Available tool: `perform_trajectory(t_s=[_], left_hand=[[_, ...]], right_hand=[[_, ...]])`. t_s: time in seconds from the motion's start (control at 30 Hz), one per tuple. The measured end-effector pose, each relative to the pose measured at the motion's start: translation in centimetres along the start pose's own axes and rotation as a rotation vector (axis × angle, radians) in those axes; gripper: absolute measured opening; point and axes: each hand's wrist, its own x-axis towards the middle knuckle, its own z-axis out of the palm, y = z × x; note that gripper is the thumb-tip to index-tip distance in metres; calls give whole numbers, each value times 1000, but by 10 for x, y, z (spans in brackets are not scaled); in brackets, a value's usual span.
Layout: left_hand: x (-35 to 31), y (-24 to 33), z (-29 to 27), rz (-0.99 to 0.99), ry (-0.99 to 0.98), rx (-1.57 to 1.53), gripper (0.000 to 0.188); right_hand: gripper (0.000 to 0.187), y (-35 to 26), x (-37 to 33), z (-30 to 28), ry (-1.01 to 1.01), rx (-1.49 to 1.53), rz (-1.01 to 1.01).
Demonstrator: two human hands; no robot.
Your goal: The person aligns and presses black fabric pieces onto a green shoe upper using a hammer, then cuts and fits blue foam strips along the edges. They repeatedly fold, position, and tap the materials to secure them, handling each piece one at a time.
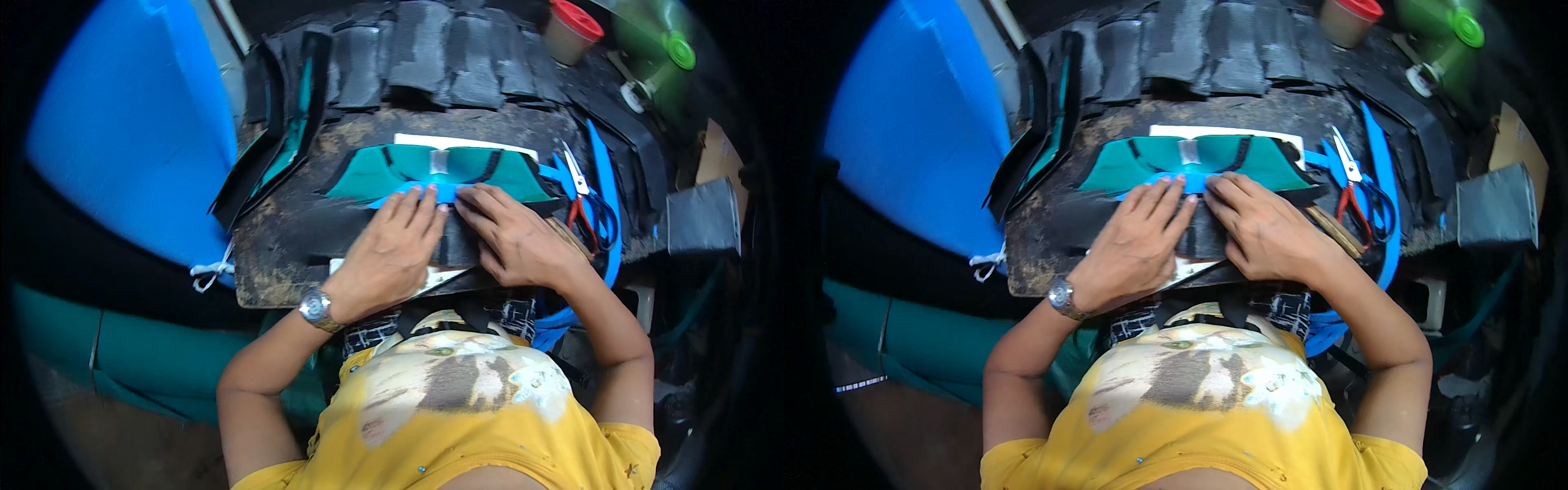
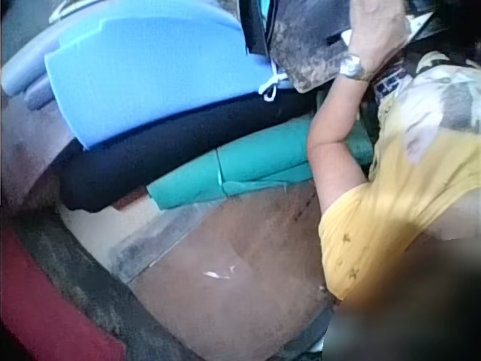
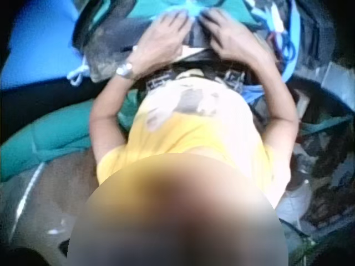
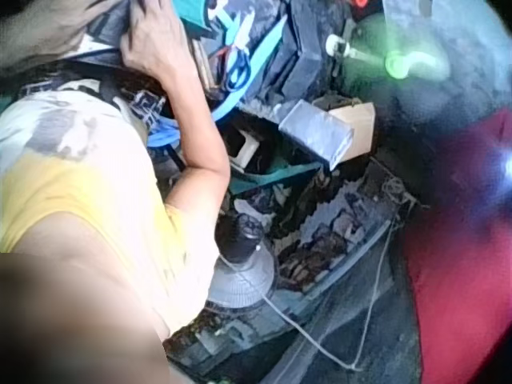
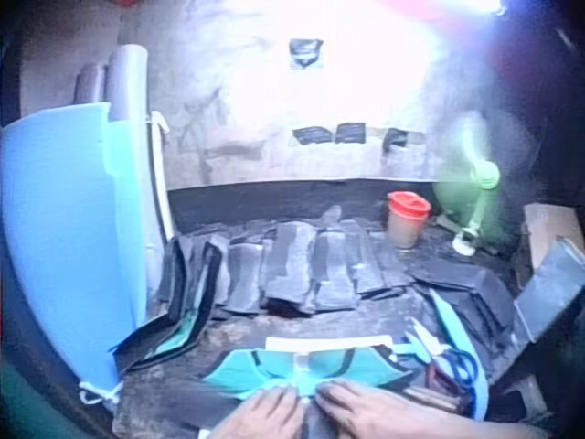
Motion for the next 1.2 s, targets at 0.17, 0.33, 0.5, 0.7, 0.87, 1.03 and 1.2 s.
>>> perform_trajectory(t_s=[0.17, 0.33, 0.5, 0.7, 0.87, 1.03, 1.2], left_hand=[[5, -10, 4, 66, 61, 8, 51], [8, -4, 6, 69, 91, 17, 48], [12, 7, 8, 44, 91, 24, 50], [13, 15, 8, -11, 118, -18, 50], [9, 15, 8, -17, 108, -47, 50], [8, 15, 9, -15, 136, -47, 50], [7, 14, 10, -15, 172, -80, 48]], right_hand=[[43, 15, -25, -14, 405, 171, 103], [17, 33, -93, -25, 378, 53, 732], [33, 40, -111, 18, 366, 128, 679], [40, 49, -113, 13, 196, 177, 492], [38, 56, -101, 20, 379, 53, 494], [32, 23, -75, -45, 788, -214, 577], [40, -28, -18, -22, 235, -38, -20]])
